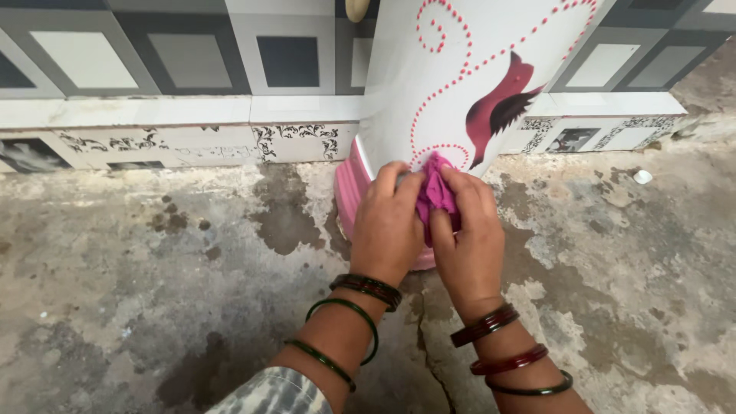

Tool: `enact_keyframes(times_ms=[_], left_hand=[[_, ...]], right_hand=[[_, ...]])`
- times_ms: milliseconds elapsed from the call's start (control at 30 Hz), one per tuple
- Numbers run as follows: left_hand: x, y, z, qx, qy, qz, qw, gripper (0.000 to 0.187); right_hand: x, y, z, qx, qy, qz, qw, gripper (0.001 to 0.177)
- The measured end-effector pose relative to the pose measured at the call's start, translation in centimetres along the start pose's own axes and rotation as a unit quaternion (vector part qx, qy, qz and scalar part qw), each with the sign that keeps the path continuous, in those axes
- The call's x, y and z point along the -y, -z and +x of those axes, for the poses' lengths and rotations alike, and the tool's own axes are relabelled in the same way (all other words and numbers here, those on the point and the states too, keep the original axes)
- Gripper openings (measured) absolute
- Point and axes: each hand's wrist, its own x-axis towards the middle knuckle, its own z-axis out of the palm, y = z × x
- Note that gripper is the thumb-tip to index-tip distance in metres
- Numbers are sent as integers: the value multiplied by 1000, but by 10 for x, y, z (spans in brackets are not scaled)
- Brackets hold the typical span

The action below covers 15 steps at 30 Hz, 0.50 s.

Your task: The person cleans the pedestal and basin of a sink using a pink cloth, wiping the exterior surfaces of the pedestal and the outer and inner surfaces of the basin by hand.

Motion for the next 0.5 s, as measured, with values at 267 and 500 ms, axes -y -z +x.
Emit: enact_keyframes(times_ms=[267,500], left_hand=[[-2,15,13,54,79,-8,995,26],[11,14,17,69,27,-77,994,43]], right_hand=[[1,12,4,7,69,2,998,46],[-14,-2,18,-33,122,-148,981,38]])
